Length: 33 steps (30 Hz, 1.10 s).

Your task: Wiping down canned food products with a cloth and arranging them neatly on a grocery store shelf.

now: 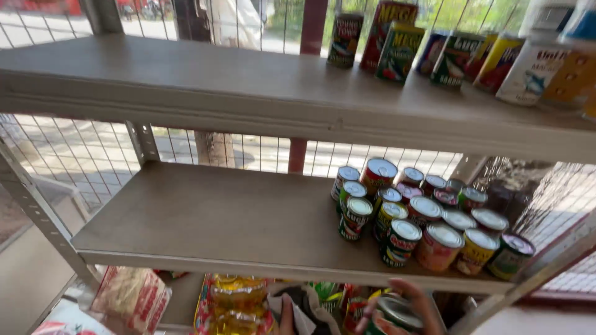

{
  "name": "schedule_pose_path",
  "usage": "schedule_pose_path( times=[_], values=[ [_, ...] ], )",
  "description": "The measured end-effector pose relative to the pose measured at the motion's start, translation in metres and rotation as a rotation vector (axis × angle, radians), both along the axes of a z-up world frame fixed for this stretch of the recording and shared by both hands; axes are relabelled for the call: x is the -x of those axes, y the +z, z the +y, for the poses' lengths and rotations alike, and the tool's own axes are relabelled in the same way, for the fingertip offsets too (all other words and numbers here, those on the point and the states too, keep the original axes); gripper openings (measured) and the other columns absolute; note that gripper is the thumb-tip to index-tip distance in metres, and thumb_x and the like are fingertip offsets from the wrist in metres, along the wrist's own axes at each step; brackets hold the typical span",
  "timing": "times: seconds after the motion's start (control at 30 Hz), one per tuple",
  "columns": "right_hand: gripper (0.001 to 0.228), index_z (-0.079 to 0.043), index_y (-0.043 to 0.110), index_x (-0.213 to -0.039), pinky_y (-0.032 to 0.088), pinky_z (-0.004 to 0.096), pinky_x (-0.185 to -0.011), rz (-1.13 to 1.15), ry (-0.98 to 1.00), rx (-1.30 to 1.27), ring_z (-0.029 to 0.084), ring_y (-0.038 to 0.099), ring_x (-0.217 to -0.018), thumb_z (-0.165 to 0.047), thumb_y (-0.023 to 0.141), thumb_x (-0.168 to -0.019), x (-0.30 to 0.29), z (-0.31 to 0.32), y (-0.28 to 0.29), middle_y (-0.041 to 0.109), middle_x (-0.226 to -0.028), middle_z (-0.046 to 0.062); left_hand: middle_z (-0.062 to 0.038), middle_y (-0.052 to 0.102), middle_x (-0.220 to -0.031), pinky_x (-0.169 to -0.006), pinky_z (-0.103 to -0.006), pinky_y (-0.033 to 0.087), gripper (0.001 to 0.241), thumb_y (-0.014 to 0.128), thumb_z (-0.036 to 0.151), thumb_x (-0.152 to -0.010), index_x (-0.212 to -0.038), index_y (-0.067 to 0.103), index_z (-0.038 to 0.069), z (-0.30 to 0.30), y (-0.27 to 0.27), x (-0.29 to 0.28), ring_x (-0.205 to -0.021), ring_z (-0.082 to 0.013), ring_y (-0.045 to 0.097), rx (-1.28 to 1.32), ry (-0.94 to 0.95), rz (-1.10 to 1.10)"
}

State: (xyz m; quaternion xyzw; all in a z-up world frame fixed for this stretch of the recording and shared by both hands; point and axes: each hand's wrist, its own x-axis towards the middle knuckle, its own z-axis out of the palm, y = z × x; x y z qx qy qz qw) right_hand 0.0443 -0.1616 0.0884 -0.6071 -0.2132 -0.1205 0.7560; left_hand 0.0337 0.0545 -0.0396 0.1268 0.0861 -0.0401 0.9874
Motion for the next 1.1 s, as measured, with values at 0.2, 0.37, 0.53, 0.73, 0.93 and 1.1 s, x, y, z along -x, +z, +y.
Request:
schedule_pose_path(
  times=[0.2, 0.37, 0.53, 0.73, 0.93, 1.1],
  values=[
    [0.063, -0.001, 0.056, -0.133, 0.051, 0.046, -0.061, 0.958, -0.075, -0.522, 0.032, 0.063, -0.073, -0.054, 0.045, -0.100, 0.025, 0.009, -0.129, 0.067, -0.098, 0.022, -0.015, 0.073, -0.114, -0.088, -0.0340, 0.052, 0.061, 0.052, 0.047, -0.093, -0.129, 0.066, 0.000, -0.019, -0.025, -0.001, -0.100, -0.0249, 0.066, -0.899, 0.072, 0.234],
    [0.032, -0.018, 0.050, -0.135, 0.039, 0.038, -0.095, 1.007, -0.184, -0.776, 0.022, 0.054, -0.103, -0.034, 0.038, -0.111, 0.032, 0.009, -0.147, 0.063, -0.126, 0.010, -0.007, 0.062, -0.106, -0.077, -0.0242, 0.048, 0.054, 0.054, 0.028, -0.104, -0.148, 0.038, 0.002, -0.054, 0.008, 0.034, -0.085, -0.0107, 0.055, -0.839, -0.035, -0.335],
    [0.058, 0.006, 0.062, -0.142, 0.046, 0.034, -0.095, 0.993, -0.293, -0.342, 0.023, 0.061, -0.118, -0.034, 0.048, -0.101, 0.044, 0.010, -0.129, 0.067, -0.139, 0.015, -0.016, 0.041, -0.157, -0.114, -0.0460, 0.042, 0.109, 0.090, 0.043, -0.061, -0.150, 0.040, 0.006, -0.059, 0.091, 0.046, -0.143, -0.0374, 0.046, -1.474, -0.009, -0.714],
    [0.065, -0.009, 0.058, -0.148, 0.037, 0.035, -0.112, 0.766, -0.027, -0.206, 0.021, 0.053, -0.133, -0.045, 0.038, -0.097, 0.056, 0.032, -0.034, 0.060, -0.151, 0.010, -0.009, 0.047, -0.143, -0.108, -0.0417, 0.047, 0.102, 0.093, 0.019, -0.059, -0.148, 0.042, 0.012, -0.056, 0.087, 0.049, -0.129, -0.0308, 0.054, -1.359, -0.006, -0.657],
    [0.059, -0.004, 0.058, -0.148, 0.055, 0.031, -0.082, 0.733, 0.128, 0.001, 0.019, 0.066, -0.102, -0.035, 0.033, -0.104, 0.047, 0.044, -0.013, 0.071, -0.128, 0.016, -0.006, 0.070, -0.107, -0.085, -0.0285, 0.052, 0.032, 0.077, 0.005, -0.088, -0.116, 0.062, 0.009, -0.038, 0.062, 0.035, -0.093, -0.0153, 0.064, -1.092, 0.262, -0.403],
    [0.054, -0.001, 0.060, -0.133, 0.050, 0.032, -0.067, 0.961, 0.023, -0.433, 0.018, 0.062, -0.081, -0.044, 0.049, -0.102, 0.038, 0.053, -0.063, 0.069, -0.107, 0.016, -0.013, 0.076, -0.102, -0.075, -0.0295, 0.056, 0.032, 0.071, 0.020, -0.092, -0.116, 0.068, -0.001, -0.024, 0.047, 0.018, -0.086, -0.0181, 0.069, -0.893, 0.180, 0.025]
  ],
)
